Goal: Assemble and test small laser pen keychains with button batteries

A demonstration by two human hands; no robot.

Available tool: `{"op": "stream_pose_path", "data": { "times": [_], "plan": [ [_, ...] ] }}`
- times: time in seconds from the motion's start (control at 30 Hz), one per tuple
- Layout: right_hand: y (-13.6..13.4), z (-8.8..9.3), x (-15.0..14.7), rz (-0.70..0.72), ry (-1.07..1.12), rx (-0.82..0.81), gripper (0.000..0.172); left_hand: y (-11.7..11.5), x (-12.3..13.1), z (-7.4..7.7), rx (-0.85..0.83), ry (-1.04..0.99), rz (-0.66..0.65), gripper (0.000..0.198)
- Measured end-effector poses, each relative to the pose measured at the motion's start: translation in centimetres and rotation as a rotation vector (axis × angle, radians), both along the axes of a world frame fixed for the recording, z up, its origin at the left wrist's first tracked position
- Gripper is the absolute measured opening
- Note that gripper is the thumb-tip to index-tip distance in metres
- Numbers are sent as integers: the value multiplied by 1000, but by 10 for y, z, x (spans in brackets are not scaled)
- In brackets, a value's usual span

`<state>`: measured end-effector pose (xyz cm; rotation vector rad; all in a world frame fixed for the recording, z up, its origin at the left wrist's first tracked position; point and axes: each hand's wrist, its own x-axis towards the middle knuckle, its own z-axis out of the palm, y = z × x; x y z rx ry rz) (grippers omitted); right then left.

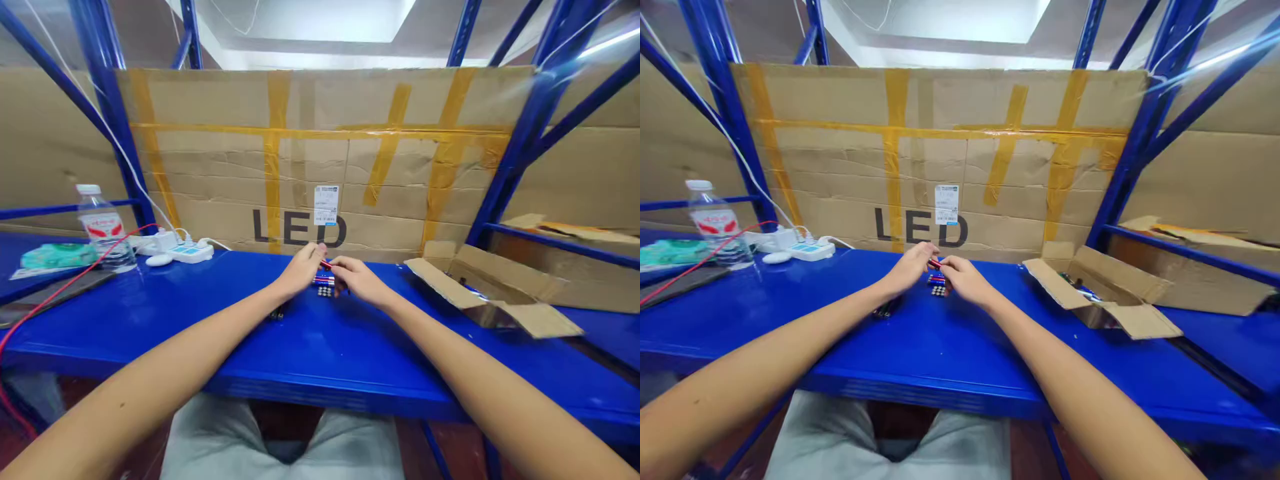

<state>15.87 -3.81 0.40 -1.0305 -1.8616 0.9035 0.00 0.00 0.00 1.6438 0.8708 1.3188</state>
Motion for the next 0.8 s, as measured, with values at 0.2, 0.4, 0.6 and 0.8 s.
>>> {"op": "stream_pose_path", "data": {
  "times": [0.2, 0.4, 0.6, 0.8],
  "plan": [
    [4, -1, 6, -150, -138, 110, 7, 7, -8, 13, -333, -389, -241, 71],
    [5, -1, 11, -234, -382, 364, 30, 7, -15, 14, -427, -494, -371, 80],
    [-4, 6, 8, -190, -444, 291, 30, 8, -14, 13, -434, -474, -389, 80],
    [-6, 9, 8, -209, -467, 335, 32, 9, -14, 12, -424, -474, -374, 77]
  ]
}}
